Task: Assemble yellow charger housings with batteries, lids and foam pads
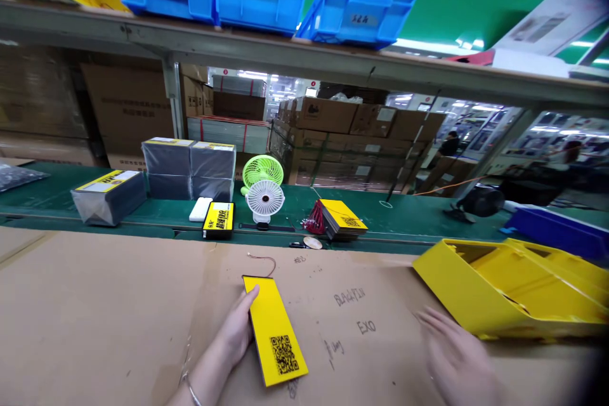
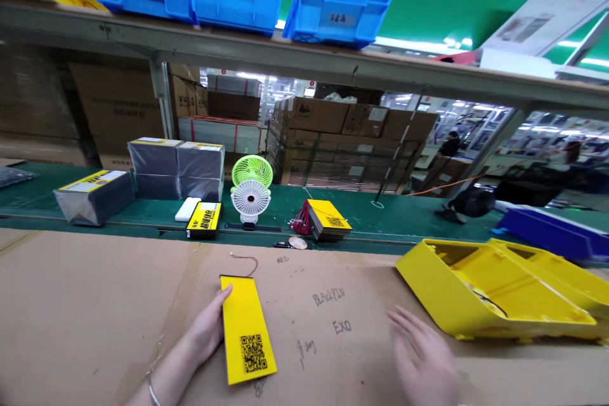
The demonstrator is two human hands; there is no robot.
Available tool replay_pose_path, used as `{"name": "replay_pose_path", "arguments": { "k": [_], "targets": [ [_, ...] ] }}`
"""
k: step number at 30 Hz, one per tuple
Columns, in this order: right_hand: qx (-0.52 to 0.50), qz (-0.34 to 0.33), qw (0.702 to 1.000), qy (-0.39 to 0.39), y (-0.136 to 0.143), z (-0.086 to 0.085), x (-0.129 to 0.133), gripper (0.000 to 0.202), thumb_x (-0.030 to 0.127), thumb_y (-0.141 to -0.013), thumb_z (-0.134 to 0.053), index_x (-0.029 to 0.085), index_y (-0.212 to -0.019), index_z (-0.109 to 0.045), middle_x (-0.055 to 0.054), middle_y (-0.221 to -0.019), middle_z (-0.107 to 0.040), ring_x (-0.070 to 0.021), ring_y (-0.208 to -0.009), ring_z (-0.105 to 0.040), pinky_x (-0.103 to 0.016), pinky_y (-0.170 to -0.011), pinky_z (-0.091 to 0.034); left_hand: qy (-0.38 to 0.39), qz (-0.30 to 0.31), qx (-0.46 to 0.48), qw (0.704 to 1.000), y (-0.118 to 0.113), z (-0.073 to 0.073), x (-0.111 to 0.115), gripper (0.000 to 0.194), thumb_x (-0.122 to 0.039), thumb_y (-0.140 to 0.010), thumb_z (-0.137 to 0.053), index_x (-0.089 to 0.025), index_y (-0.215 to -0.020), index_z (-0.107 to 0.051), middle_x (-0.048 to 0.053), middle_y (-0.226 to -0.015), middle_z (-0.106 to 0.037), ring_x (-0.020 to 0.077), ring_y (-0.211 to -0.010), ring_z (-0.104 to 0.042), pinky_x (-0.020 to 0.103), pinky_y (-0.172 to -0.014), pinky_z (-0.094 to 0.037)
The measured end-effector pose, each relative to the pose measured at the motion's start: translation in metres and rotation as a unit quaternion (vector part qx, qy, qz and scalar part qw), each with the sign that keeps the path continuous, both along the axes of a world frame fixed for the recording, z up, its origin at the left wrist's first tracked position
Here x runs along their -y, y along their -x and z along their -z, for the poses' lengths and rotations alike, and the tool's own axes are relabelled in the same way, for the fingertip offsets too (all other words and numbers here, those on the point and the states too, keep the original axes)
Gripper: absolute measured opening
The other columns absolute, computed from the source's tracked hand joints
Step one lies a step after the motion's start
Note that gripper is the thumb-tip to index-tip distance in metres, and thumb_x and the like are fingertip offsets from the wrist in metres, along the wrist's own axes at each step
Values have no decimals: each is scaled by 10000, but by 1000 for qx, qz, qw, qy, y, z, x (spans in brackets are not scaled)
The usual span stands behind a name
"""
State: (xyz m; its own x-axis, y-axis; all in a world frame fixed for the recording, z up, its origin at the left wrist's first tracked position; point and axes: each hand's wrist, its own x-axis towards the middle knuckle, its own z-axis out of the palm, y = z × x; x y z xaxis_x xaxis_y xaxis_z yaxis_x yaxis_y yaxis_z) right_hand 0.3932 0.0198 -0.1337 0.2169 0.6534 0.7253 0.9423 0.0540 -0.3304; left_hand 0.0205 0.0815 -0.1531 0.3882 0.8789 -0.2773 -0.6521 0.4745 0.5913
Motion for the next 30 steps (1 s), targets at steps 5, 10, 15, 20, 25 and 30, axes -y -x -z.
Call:
{"name": "replay_pose_path", "arguments": {
  "k": [5, 10, 15, 20, 25, 30],
  "targets": [
    [34, -106, 951, 289, 84, 11, -99, 372, 339, -850, -392, 220, -1152, -573, -64, -1234, -545, -213, -1161, -465, -356, -984, -361, -89, -118, -158, 976, 1, 13, -8, 727, -318, -740, -623, -191, -1353, -254, 143, -1246, -533, 264, -1090, -549, 359, -897, -441],
    [66, -104, 942, 312, 124, 13, -175, 405, 279, -839, -435, 192, -1226, -518, -80, -1304, -483, -222, -1201, -422, -343, -988, -328, -218, -176, -472, 836, 6, 24, -12, 615, -315, -748, -560, -159, -1313, -374, 131, -1378, -373, 263, -1281, -321, 389, -1050, -272],
    [111, -101, 929, 339, 126, 2, -230, 315, 223, -871, -416, 202, -1137, -582, -80, -1212, -554, -198, -1126, -475, -310, -929, -353, -268, -125, -624, 724, 4, 31, -14, 519, -306, -758, -486, -156, -1255, -464, 109, -1343, -420, 255, -1272, -310, 391, -1072, -216],
    [159, -81, 900, 397, 131, -2, -262, 276, 352, -833, -536, 154, -1014, -603, -69, -1029, -604, -197, -962, -540, -399, -872, -379, -267, -96, -659, 696, 0, 31, -17, 529, -295, -752, -461, -147, -1260, -460, 96, -1354, -414, 241, -1273, -301, 361, -1069, -213],
    [180, -90, 894, 400, 137, 6, -265, 219, 185, -791, -525, 192, -948, -678, -98, -959, -643, -224, -994, -491, -358, -848, -311, -252, -75, -665, 699, 1, 26, -20, 541, -300, -744, -459, -149, -1263, -464, 98, -1357, -414, 241, -1278, -289, 347, -1068, -189],
    [174, -97, 903, 380, 138, 15, -259, 382, 85, -753, -446, 258, -1004, -676, -78, -1090, -615, -240, -1071, -419, -348, -841, -267, -242, -83, -627, 735, 2, 24, -21, 537, -328, -732, -491, -172, -1245, -498, 102, -1362, -408, 270, -1280, -278, 369, -1067, -163]
  ]
}}
